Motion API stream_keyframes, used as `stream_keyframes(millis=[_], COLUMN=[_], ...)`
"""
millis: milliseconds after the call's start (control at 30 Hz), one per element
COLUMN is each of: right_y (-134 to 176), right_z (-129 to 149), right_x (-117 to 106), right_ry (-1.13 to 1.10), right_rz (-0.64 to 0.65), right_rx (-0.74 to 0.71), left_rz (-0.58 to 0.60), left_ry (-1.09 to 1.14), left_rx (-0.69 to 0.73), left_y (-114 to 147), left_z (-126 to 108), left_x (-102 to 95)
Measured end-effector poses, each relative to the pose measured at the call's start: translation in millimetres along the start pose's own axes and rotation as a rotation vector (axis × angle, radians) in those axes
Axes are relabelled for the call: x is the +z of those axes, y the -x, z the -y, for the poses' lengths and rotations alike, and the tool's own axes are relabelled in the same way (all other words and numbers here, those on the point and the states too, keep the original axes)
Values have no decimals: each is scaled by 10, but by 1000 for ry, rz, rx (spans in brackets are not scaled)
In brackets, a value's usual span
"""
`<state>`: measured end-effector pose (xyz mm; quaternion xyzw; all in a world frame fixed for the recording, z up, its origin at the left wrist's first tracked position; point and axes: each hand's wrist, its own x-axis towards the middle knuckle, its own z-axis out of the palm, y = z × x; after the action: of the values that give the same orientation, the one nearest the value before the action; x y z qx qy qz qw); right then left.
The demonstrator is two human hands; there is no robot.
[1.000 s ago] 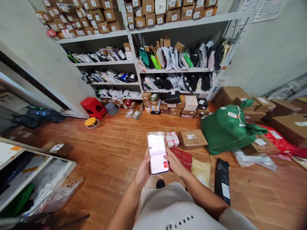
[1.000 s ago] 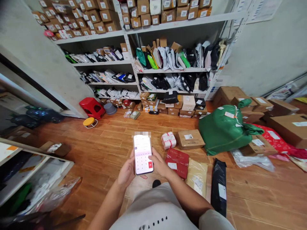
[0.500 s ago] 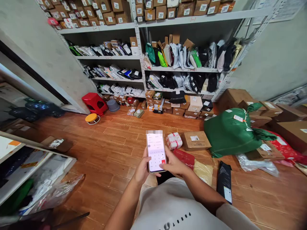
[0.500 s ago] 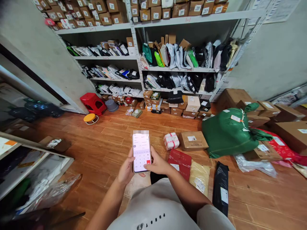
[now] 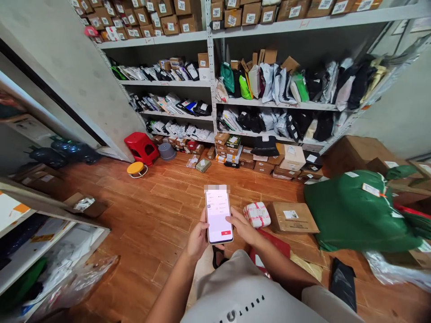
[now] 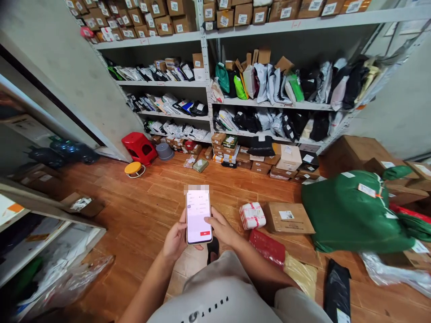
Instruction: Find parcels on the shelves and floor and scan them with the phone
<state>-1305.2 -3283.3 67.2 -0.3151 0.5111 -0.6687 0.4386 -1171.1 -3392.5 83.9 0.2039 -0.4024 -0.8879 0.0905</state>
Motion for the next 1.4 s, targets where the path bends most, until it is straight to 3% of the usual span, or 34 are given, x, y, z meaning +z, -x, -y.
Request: stream_keyframes(millis=[300,500,667,800,933,1033,1133,1267,1333,1400], right_y=[-2002,-2964,-3645,-4267,-5072,-5695,-6197,-6576,-6645,-6651], right_z=[98,273,334,316,373,510,704,976,1083,1150], right_x=[-421,-643,-1051,-1499,-2022,-2490,-3005,-3688,-4007,-4314], right_ry=[22,-24,-70,-146,-280,-271,-222,-190,-257,-338], right_rz=[109,-167,-355,-395,-338,-407,-536,-678,-712,-772], right_rx=[-38,4,-5,-38,-168,-246,-318,-370,-390,-371], left_rz=[-73,-11,17,45,108,333,576,742,746,690], left_ry=[12,-37,-98,-167,-553,-971,-1194,-1179,-1089,-964], left_rx=[45,44,-34,-58,-22,211,358,390,305,133], left_y=[-1496,-2326,-3205,-4070,-5026,-5809,-6628,-7617,-8038,-8434], left_z=[-1098,-1453,-1703,-1909,-2260,-2651,-3003,-3157,-3092,-2961], left_x=[-457,-686,-728,-725,-685,-584,-411,-120,54,261])
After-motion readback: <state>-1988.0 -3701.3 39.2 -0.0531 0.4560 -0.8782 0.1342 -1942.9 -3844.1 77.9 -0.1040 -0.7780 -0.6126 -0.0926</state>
